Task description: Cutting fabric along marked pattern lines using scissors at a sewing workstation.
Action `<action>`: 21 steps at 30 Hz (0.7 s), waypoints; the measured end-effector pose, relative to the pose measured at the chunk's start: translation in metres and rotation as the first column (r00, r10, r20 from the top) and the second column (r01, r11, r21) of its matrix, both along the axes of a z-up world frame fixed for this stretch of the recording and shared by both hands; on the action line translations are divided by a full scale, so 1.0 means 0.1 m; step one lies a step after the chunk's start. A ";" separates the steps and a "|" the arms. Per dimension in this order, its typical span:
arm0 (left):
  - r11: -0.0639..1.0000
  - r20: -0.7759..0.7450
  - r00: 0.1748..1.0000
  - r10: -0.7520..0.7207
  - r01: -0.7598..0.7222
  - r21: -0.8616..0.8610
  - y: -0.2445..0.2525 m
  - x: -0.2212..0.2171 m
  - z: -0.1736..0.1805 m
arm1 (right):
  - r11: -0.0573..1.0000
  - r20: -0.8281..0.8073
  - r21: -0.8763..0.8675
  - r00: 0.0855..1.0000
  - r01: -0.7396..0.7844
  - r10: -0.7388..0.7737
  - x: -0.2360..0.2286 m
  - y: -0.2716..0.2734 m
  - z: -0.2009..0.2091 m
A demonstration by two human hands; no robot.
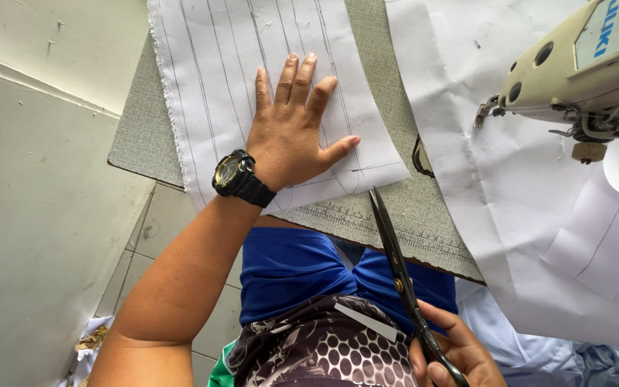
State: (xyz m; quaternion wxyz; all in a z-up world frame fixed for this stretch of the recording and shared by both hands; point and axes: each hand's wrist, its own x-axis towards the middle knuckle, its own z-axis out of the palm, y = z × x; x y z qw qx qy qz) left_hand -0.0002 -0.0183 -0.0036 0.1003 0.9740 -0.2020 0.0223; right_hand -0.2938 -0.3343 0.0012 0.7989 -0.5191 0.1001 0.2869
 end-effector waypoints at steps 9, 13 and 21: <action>1.000 0.010 1.000 -0.021 0.021 -0.010 -0.01 -0.04 0.00 | 0.980 -0.071 0.193 0.997 0.051 -0.038 -0.02 -0.12 0.03; 1.000 0.005 1.000 -0.030 0.030 0.002 -0.02 -0.10 0.01 | 0.958 -0.072 0.251 0.990 0.137 -0.122 -0.02 -0.12 0.03; 1.000 -0.013 1.000 -0.027 0.027 -0.010 -0.08 -0.22 0.02 | 0.997 -0.012 0.072 0.999 0.032 -0.032 -0.04 0.01 0.07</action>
